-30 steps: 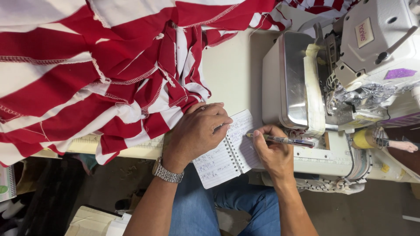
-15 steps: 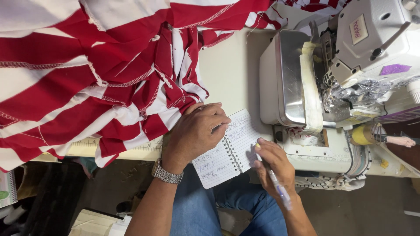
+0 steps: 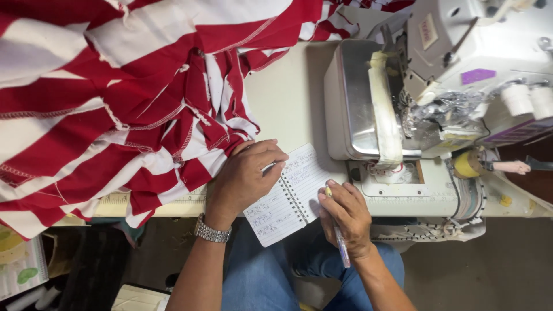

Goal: The person writes in a notebook with a pen while seated at a sewing table. They then pick up a small white fabric piece, fold it, and cut it with scissors.

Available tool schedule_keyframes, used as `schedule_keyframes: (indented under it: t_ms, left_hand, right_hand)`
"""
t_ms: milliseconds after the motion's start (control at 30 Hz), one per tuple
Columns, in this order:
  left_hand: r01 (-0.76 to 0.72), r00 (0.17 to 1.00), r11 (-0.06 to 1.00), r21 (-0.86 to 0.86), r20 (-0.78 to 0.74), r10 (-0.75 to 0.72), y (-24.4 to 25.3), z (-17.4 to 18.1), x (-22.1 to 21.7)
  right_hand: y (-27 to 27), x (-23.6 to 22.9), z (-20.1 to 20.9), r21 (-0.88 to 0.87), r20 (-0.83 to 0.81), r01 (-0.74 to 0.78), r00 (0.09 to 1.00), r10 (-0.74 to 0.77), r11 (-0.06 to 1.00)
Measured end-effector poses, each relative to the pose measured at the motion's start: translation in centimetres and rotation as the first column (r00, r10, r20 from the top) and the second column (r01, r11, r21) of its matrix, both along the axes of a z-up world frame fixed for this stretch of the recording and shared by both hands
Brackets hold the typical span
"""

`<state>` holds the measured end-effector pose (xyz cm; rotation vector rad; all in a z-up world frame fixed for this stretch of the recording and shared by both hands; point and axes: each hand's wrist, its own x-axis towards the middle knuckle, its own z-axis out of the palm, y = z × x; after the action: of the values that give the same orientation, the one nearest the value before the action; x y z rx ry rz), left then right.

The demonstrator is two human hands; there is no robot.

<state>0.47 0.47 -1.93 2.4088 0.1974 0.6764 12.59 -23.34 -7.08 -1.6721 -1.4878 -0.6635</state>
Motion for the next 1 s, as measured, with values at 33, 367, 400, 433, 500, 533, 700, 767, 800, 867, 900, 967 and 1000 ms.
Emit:
schedule_keyframes:
  t_ms: [33,367,400,433,500,533,700,767,800,867,900,967,1000]
  left_hand:
    - [0.004,1.0,1.0,0.008,-0.002,-0.004,0.0,0.2,0.1]
    - [0.001,0.998,0.999,-0.044,-0.058,-0.003,-0.7,1.5,-0.1]
    - [0.001,0.998,0.999,-0.04,-0.059,-0.003,-0.7,1.5,-0.1]
    - [0.003,0.998,0.999,-0.037,-0.064,-0.006,-0.8,1.5,0.0]
    - [-0.003,0.996,0.998,-0.07,-0.092,-0.004,-0.8,1.7,0.1]
    - [-0.001,0.995,0.998,-0.068,-0.096,-0.005,-0.8,1.7,0.1]
    - [0.012,0.996,0.993,-0.115,-0.084,-0.021,-1.2,2.7,0.0]
    - [0.019,0.996,0.993,-0.119,-0.08,-0.028,-1.0,2.7,0.0]
    - [0.026,0.997,0.992,-0.126,-0.074,-0.036,-1.0,2.7,-0.1]
    - [0.038,0.999,0.985,-0.17,0.038,-0.032,-0.8,1.8,-0.1]
    - [0.059,0.988,0.976,-0.211,0.154,-0.027,-0.7,1.5,-0.1]
    - [0.055,0.959,0.981,-0.187,0.284,0.0,-0.8,1.8,-0.6]
    - [0.047,0.911,0.984,-0.173,0.411,0.029,-0.9,2.1,-0.8]
  right_hand:
    - [0.0,0.0,0.1,0.008,-0.002,0.004,1.0,-0.004,1.0]
    - [-0.2,-0.4,0.3,0.027,-0.058,0.03,0.998,-0.028,0.999]
    - [-0.1,-0.4,0.2,0.03,-0.061,0.031,0.998,-0.029,0.999]
    - [-0.1,-0.4,0.3,0.032,-0.066,0.034,0.997,-0.032,0.999]
    - [0.0,-0.4,0.4,0.041,-0.051,0.041,0.998,-0.039,0.998]
    - [0.0,-0.5,0.3,0.043,-0.055,0.043,0.998,-0.041,0.998]
    - [0.0,-0.5,0.2,0.057,-0.073,0.045,0.997,-0.04,0.997]
    - [0.1,-0.4,0.1,0.063,-0.067,0.045,0.997,-0.04,0.997]
    - [0.0,-0.4,0.0,0.067,-0.06,0.045,0.997,-0.041,0.997]
    - [0.1,-0.3,0.0,0.068,-0.045,0.051,0.998,-0.048,0.996]
    - [0.2,-0.3,0.0,0.071,-0.027,0.059,0.998,-0.057,0.996]
    - [0.3,-0.4,0.2,0.085,-0.02,0.069,0.998,-0.067,0.994]
    - [0.4,-0.4,0.3,0.092,-0.011,0.075,0.997,-0.074,0.993]
